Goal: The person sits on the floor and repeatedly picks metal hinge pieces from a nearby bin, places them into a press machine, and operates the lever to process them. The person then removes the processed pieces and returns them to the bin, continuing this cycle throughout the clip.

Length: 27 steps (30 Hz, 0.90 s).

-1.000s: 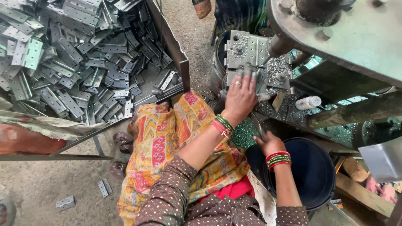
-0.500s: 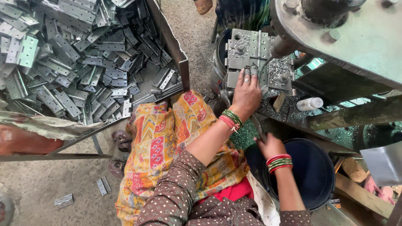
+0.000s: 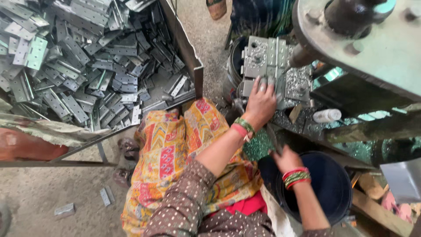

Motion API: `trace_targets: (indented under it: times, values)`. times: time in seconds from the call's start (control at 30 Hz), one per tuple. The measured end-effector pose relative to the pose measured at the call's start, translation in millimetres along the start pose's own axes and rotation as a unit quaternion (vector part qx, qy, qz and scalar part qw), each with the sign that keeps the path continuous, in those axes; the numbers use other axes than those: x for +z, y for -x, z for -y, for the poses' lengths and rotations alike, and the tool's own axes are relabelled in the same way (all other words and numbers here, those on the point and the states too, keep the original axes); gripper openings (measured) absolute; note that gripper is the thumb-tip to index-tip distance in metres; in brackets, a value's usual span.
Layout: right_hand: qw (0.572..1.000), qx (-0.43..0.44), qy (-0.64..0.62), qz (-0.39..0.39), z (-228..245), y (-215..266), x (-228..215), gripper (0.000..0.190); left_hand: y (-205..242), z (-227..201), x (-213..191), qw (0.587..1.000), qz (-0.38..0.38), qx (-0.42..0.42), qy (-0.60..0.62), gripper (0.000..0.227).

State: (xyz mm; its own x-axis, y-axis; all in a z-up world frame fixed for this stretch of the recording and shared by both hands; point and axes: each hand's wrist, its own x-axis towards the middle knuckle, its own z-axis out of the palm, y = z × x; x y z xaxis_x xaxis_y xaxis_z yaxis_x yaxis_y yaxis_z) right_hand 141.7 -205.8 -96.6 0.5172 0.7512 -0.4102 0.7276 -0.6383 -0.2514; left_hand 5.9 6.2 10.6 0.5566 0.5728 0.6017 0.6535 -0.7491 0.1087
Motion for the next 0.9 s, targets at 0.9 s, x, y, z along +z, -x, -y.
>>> trace_targets:
  times: [0.9]
  values:
    - [0.993, -0.038, -0.041, -0.107, -17.9, 4.8, 66.0, 0.055, -15.9, 5.2, 25.9, 0.991, 0.132, 0.0, 0.025, 0.033]
